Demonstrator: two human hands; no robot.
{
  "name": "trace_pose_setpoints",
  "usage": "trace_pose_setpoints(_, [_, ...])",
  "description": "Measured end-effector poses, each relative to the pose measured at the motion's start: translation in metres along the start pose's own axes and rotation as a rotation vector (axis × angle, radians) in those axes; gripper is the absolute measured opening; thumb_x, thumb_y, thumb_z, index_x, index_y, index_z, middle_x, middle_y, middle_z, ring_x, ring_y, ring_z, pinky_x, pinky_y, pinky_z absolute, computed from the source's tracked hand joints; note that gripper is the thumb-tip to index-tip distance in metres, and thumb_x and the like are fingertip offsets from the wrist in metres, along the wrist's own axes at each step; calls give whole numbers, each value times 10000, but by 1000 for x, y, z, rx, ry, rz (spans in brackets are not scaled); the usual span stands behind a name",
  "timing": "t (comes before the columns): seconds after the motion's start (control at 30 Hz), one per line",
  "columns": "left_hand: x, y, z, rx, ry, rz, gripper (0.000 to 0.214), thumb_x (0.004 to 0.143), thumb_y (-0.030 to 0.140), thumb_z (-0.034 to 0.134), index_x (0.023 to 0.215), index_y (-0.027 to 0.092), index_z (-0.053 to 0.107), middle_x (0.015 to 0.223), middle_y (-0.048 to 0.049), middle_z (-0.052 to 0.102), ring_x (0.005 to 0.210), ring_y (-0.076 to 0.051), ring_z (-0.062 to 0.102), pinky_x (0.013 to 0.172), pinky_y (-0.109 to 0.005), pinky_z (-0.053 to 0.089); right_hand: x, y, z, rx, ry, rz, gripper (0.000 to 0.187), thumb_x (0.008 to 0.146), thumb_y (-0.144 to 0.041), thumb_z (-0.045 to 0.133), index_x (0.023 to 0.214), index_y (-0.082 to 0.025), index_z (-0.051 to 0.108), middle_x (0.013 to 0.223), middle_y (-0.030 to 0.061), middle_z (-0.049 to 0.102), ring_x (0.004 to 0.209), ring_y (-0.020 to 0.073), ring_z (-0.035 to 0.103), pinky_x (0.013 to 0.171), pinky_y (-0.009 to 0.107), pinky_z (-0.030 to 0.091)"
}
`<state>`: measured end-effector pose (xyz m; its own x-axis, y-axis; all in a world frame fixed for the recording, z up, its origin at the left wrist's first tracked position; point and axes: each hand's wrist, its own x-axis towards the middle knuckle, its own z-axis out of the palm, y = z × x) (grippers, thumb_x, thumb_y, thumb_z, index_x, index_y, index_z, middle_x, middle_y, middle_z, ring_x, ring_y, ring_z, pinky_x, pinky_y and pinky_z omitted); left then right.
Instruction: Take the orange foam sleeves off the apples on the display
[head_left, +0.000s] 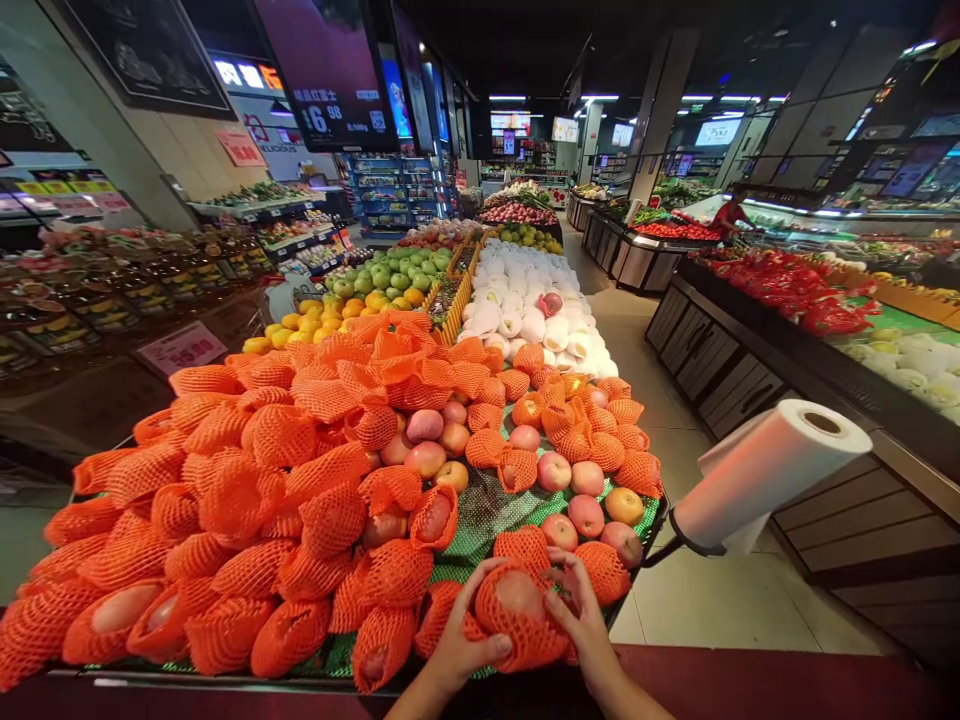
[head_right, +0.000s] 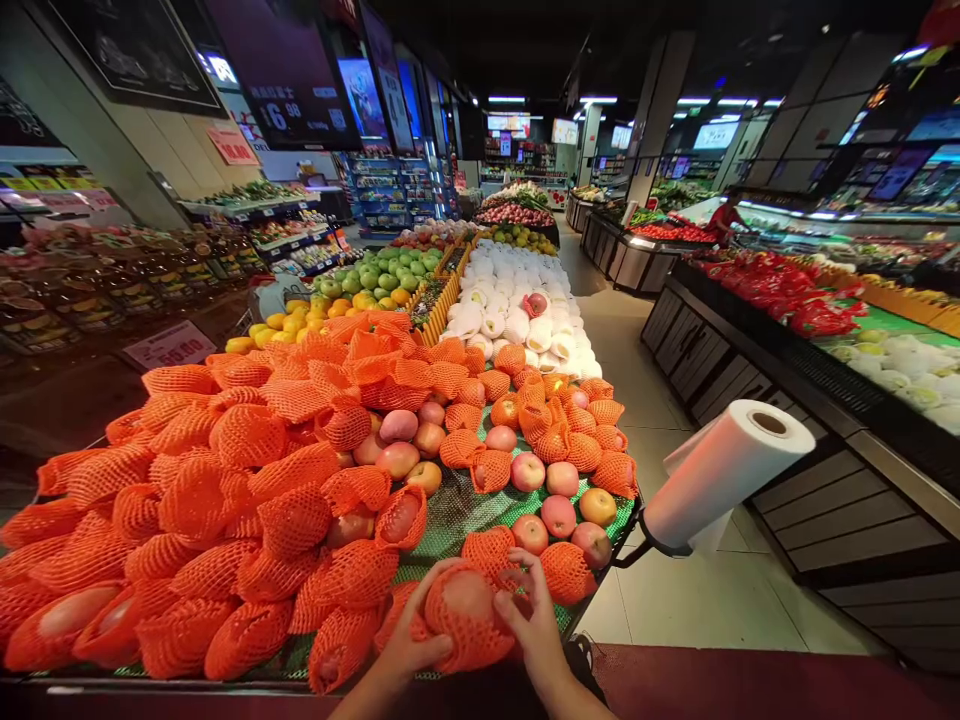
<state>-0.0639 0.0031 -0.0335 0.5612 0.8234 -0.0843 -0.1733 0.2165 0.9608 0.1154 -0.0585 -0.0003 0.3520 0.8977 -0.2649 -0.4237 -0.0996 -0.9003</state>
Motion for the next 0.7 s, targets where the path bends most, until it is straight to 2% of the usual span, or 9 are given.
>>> trace_pose_setpoints(0.07, [-2, 11, 3, 42, -50, 7, 1018, 525, 729, 835, 1353, 229, 518, 1419, -138, 505, 1347, -376, 467, 1175, -516, 356, -8, 5, 2, 134, -132, 165, 703, 573, -672, 851, 1120, -260, 695, 1182, 102, 705, 1040, 310, 674, 961, 461, 497])
trace_pose_setpoints(0.17, [-2, 27, 6, 301, -125, 15, 961, 543, 733, 822, 1325, 240, 562, 1481, -136, 426, 1429, -396, 345, 1221, -549, 248, -16, 13, 1, 213, -308, 378, 769, 535, -723, 840, 1130, -249, 729, 1018, 119, 759, 940, 335, 714, 856, 471, 551])
trace_pose_setpoints(0.23, [0, 35, 6, 452, -130, 67, 928, 592, 722, 800, 1346, 251, 535, 1485, -129, 408, 1437, -377, 321, 1228, -545, 220, -15, 15, -1, 184, -356, 365, 759, 537, -688, 861, 1143, -250, 730, 1049, 122, 762, 953, 331, 716, 838, 440, 564])
trace_pose_setpoints(0.3, [2, 41, 7, 513, -53, 180, 810, 695, 716, 721, 1315, 241, 506, 1397, -126, 464, 1355, -330, 410, 1175, -506, 313, -12, 16, -2, 173, -358, 306, 760, 561, -661, 866, 1179, -247, 712, 1139, 128, 745, 1009, 329, 706, 876, 431, 560])
trace_pose_setpoints(0.4, [2, 44, 11, 643, 111, 354, 477, 831, 652, 599, 990, 210, 519, 1033, -67, 552, 1004, -226, 539, 904, -371, 467, -8, 20, -7, 174, -303, 259, 801, 595, -627, 870, 1269, -246, 662, 1333, 125, 657, 1215, 337, 624, 1029, 460, 487])
trace_pose_setpoints(0.47, [2, 44, 15, 821, 146, 409, 401, 851, 580, 611, 811, 212, 457, 817, -12, 505, 792, -175, 492, 729, -306, 426, -8, 24, -11, 153, -266, 237, 780, 627, -585, 874, 1295, -253, 647, 1450, 105, 567, 1380, 316, 491, 1159, 447, 359])
trace_pose_setpoints(0.53, [3, 45, 19, 1009, 150, 445, 347, 865, 466, 630, 744, 212, 427, 729, 9, 489, 707, -155, 458, 657, -282, 370, -9, 28, -16, 130, -255, 247, 745, 653, -563, 869, 1298, -265, 645, 1516, 91, 497, 1451, 307, 399, 1203, 441, 283])
trace_pose_setpoints(0.63, [6, 48, 21, 1178, 174, 535, 226, 921, 259, 530, 723, 210, 433, 683, 12, 515, 663, -145, 473, 622, -269, 347, -10, 32, -19, 124, -245, 231, 757, 642, -560, 875, 1300, -272, 634, 1546, 87, 450, 1479, 315, 348, 1210, 445, 266])
trace_pose_setpoints(0.7, [8, 50, 21, 1229, 189, 604, 225, 934, 180, 480, 715, 211, 438, 660, 16, 523, 645, -140, 485, 611, -259, 351, -8, 31, -18, 96, -222, 175, 771, 636, -525, 889, 1312, -280, 611, 1526, 79, 466, 1488, 305, 324, 1213, 440, 257])
